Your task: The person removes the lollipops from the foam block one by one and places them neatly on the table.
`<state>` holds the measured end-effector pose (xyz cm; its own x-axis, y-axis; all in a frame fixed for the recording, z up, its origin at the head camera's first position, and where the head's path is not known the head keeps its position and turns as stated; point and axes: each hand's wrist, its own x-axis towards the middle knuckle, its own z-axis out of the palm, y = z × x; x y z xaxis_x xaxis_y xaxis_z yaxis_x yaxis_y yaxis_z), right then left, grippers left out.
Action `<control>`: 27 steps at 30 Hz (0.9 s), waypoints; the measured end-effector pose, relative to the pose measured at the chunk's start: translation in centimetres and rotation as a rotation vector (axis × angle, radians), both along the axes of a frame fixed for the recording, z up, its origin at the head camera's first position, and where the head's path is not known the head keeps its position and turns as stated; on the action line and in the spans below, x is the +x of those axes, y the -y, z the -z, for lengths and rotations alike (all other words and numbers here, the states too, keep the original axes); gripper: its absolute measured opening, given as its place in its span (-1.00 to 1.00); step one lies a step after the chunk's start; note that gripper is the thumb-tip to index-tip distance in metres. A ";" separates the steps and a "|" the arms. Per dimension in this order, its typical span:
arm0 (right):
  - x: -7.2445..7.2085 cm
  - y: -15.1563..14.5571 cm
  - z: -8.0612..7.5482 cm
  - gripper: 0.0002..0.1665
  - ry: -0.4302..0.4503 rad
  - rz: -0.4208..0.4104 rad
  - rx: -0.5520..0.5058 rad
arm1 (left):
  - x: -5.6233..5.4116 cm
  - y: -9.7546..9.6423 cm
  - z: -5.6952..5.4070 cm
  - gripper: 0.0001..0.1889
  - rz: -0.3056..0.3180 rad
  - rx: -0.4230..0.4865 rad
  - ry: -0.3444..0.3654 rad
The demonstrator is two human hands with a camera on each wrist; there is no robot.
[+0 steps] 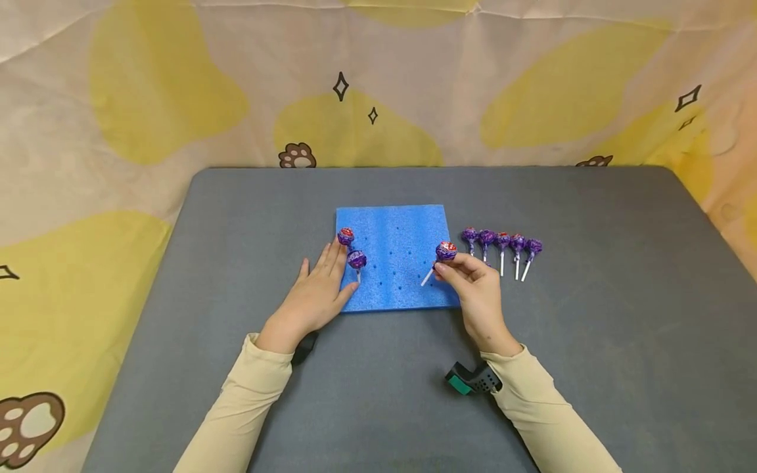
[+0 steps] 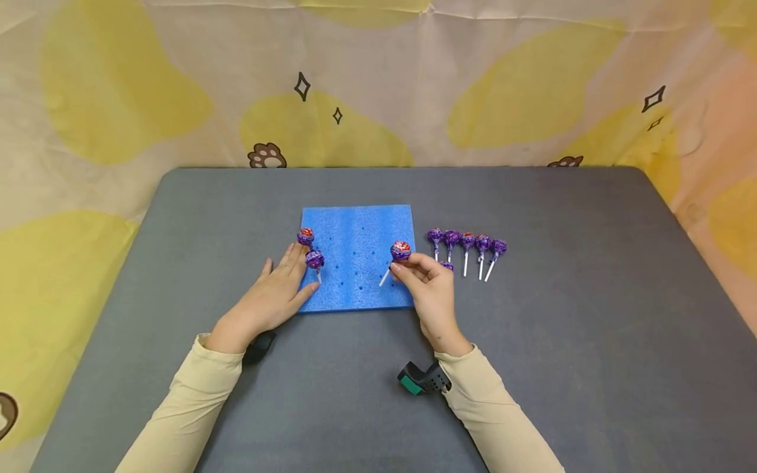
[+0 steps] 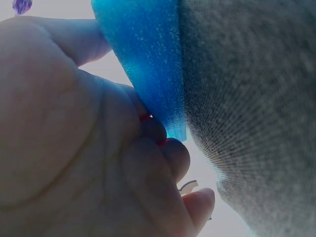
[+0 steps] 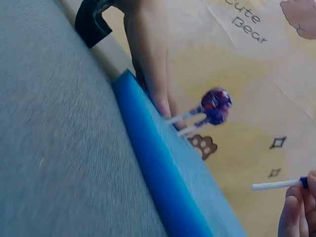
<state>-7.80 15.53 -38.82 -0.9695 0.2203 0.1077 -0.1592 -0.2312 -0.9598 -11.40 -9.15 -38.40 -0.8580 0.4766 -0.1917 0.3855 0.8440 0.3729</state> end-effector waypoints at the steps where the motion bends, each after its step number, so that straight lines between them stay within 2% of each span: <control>1: 0.2 -0.4 0.1 -0.64 0.001 0.007 -0.003 | 0.0 0.0 0.0 -0.27 0.000 0.001 -0.001; 9: 1.5 -2.6 0.9 -0.59 0.001 0.041 -0.036 | -0.1 0.0 0.0 -0.27 -0.004 0.006 0.005; 18: 1.5 -3.9 0.9 -0.60 -0.008 0.073 -0.033 | -0.1 0.0 0.4 -0.27 -0.009 0.010 0.007; 27: 1.3 -6.6 0.0 -0.70 0.130 0.070 -0.038 | -0.2 0.0 0.4 -0.27 0.000 0.007 -0.002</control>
